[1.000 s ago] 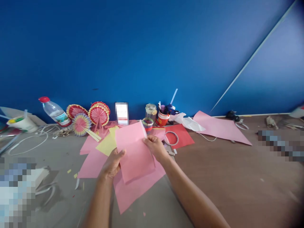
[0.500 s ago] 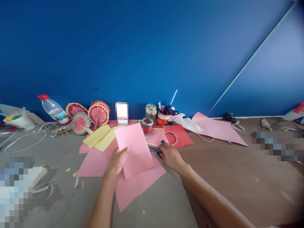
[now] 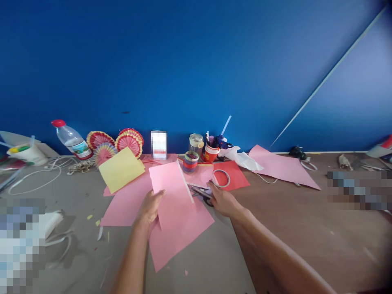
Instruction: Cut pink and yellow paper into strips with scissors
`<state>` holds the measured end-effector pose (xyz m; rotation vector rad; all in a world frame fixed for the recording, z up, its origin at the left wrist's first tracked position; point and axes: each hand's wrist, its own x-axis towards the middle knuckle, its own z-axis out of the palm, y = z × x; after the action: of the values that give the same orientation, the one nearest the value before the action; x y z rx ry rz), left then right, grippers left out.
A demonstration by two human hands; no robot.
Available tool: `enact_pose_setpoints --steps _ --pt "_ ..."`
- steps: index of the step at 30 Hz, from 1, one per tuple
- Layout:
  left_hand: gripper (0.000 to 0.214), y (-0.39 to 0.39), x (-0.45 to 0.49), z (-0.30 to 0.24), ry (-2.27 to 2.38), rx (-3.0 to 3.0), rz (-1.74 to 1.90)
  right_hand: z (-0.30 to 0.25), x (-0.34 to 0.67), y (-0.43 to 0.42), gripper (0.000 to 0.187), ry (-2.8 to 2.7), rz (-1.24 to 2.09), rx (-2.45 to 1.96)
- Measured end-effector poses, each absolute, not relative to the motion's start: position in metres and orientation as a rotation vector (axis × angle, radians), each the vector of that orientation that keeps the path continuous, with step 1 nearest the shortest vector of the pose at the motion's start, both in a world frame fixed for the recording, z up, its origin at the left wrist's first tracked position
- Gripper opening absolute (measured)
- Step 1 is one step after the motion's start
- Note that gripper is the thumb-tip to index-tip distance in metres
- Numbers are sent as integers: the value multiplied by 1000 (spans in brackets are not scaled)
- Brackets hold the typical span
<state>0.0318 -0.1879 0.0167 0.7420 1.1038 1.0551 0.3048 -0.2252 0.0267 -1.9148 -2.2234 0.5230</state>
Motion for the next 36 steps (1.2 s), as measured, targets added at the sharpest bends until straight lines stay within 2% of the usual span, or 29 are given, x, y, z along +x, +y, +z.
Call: enact_pose_setpoints --steps 6,12,21,28,36 --pt "30 -186 26 22 1104 658 1102 32 316 -219 43 -2043 610 -1746" --pt "33 -186 16 26 1080 642 1077 38 308 -194 40 -2164 297 -1727" --pt "32 -183 9 15 1087 658 1008 43 285 -188 30 -2173 74 -1810" --pt "36 -183 13 18 1107 710 968 41 291 -231 27 -2354 349 -1550" --pt "41 -182 11 10 1250 832 1036 64 251 -226 27 -1929 558 -1364"
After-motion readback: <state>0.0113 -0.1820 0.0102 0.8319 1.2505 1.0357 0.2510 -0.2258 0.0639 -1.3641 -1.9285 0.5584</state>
